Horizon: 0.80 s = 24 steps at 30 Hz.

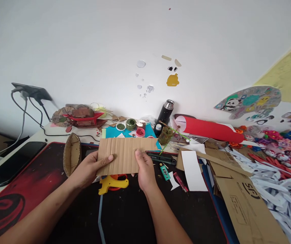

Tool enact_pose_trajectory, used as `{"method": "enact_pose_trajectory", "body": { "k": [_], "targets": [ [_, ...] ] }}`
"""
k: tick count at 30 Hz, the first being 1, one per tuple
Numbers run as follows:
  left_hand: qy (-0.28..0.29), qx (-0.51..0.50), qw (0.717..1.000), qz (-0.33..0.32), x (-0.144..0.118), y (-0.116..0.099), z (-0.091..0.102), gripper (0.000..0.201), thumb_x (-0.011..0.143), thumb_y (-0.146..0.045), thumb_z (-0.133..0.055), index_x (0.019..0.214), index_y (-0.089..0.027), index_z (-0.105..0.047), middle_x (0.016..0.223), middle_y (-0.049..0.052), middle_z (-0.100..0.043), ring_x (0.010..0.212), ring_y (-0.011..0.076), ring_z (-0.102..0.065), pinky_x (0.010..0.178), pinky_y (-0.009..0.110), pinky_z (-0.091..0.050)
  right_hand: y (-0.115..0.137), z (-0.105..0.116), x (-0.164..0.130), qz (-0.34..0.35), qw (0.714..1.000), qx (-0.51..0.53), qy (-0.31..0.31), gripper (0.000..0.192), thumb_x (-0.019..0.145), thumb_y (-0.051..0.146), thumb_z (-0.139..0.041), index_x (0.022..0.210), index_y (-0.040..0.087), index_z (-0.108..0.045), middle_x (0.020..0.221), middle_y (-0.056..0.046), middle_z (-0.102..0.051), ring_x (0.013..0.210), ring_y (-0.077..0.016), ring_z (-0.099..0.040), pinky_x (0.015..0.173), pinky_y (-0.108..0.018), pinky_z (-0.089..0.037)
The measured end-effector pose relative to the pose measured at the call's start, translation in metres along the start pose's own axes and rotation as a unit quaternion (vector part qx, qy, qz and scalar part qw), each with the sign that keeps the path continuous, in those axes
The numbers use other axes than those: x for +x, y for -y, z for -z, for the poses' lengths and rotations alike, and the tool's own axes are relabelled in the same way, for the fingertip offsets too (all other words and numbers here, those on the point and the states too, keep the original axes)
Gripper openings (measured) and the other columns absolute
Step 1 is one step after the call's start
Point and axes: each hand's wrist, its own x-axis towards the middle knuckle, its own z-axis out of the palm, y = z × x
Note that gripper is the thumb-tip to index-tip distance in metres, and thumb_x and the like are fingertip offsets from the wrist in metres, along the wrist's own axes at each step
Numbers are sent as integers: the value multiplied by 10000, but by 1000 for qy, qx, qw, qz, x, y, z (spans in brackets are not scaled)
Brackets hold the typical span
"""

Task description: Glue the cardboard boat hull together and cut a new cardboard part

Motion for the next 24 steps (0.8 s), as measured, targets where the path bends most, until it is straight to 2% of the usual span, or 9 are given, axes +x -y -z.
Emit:
{"method": "enact_pose_trajectory", "body": {
  "k": [3, 7, 12, 15, 19, 21, 24],
  "targets": [
    [-1, 17, 1000, -4, 1, 0, 1, 516, 682, -456, -991, 1046, -137, -811, 948, 123, -835, 830, 271, -778, 723, 326, -639, -3, 1, -3, -9, 999, -32, 14, 572, 670, 717, -907, 725, 205, -658, 591, 16, -591, 464, -155, -534, 338, -258, -356],
    [7, 2, 1000, 2, 2, -4, 2, 492, 649, -426, -1015, 988, -130, -818, 915, 119, -835, 794, 244, -771, 693, 288, -630, -4, 2, -5, -37, 998, -53, 15, 569, 636, 686, -938, 725, 185, -685, 606, 2, -640, 488, -164, -564, 358, -257, -380],
    [40, -62, 996, 54, 0, -6, 2, 483, 603, -374, -1038, 952, -118, -825, 887, 134, -836, 730, 246, -771, 673, 317, -642, 0, 2, -5, -52, 997, 4, 54, 546, 612, 643, -974, 785, 180, -742, 687, -23, -730, 566, -188, -633, 418, -258, -412],
    [43, -82, 994, 57, -1, -5, 1, 455, 590, -347, -1045, 925, -125, -830, 873, 125, -838, 726, 239, -776, 683, 307, -641, 0, 1, -7, -45, 995, 49, 74, 496, 632, 583, -993, 793, 180, -754, 689, -26, -742, 579, -192, -645, 452, -268, -430],
    [56, -105, 992, 44, -2, -3, -2, 465, 526, -363, -1065, 854, -136, -825, 783, 99, -825, 667, 231, -764, 651, 296, -627, -4, -3, -9, -68, 989, 88, 100, 450, 675, 553, -985, 785, 181, -757, 606, -4, -695, 503, -173, -607, 478, -292, -470],
    [61, -110, 991, 39, -2, -2, -4, 479, 508, -374, -1068, 842, -137, -821, 775, 98, -823, 650, 228, -756, 648, 302, -627, -5, -5, -10, -79, 986, 103, 101, 456, 668, 555, -987, 785, 180, -755, 615, -10, -706, 512, -179, -626, 493, -298, -496],
    [47, -101, 993, 35, -2, -2, -6, 487, 529, -377, -1062, 874, -136, -815, 819, 100, -831, 664, 219, -753, 655, 299, -629, -5, -8, -10, -76, 988, 110, 73, 498, 633, 562, -1001, 837, 173, -767, 732, -52, -777, 670, -244, -731, 561, -321, -557]
  ]
}}
